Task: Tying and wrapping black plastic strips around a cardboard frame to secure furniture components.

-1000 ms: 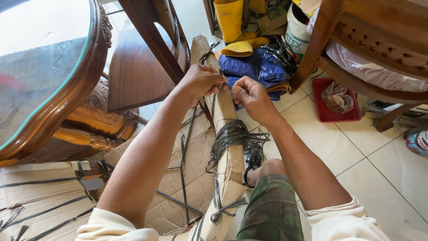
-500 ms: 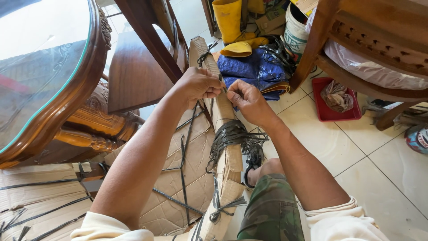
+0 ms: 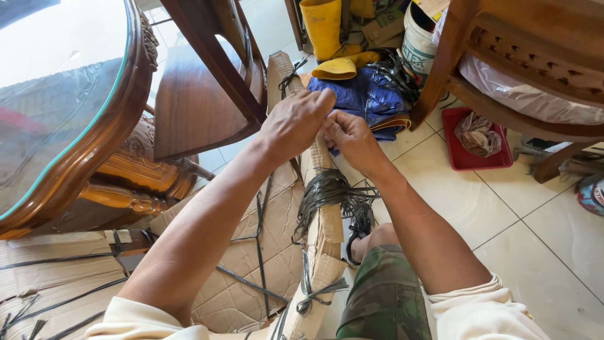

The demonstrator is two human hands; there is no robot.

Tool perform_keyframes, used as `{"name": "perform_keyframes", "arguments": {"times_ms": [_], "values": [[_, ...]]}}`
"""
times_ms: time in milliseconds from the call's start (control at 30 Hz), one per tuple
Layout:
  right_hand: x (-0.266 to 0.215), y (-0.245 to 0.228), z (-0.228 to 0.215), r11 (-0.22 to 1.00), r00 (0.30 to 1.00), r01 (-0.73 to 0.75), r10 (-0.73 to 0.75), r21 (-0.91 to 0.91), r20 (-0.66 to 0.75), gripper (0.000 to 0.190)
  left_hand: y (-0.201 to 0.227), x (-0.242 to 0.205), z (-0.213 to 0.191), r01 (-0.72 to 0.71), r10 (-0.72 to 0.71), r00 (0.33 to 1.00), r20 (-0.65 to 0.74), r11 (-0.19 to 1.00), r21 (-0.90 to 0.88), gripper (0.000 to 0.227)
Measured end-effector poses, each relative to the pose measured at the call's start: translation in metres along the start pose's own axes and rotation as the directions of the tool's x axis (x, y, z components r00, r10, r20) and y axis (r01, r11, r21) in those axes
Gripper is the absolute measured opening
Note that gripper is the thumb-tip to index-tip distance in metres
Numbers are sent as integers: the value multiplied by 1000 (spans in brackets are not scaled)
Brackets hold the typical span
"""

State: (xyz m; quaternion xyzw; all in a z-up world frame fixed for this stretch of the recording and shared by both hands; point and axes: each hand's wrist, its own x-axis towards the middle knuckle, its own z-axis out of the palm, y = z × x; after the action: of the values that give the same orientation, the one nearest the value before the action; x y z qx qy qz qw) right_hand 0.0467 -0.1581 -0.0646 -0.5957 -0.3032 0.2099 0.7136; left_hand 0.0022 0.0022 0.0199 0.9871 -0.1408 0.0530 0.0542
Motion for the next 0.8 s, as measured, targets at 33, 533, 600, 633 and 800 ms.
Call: {"name": "perform_keyframes", "arguments": {"times_ms": [33,533,600,633,800], "values": [[2,1,-1,1000,1000,3,-3,-1,-2,24,-6,-2,9,-2,2,1000,-1,1000,2,35],[39,18,-9,997,997,-62,60,39,39,12,4,-17,-2,-219,418,808,-415,867,447,8],[39,20,-9,998,998,-56,55,38,30,10,1,-18,0,-211,395,807,-439,888,409,10],[39,22,-10,998,998,-57,56,38,30,10,2,-18,0,-211,394,807,-439,888,408,10],[39,15,-12,991,999,22,-17,-135,38,17,5,-19,2,-214,367,816,-446,909,357,11]]}}
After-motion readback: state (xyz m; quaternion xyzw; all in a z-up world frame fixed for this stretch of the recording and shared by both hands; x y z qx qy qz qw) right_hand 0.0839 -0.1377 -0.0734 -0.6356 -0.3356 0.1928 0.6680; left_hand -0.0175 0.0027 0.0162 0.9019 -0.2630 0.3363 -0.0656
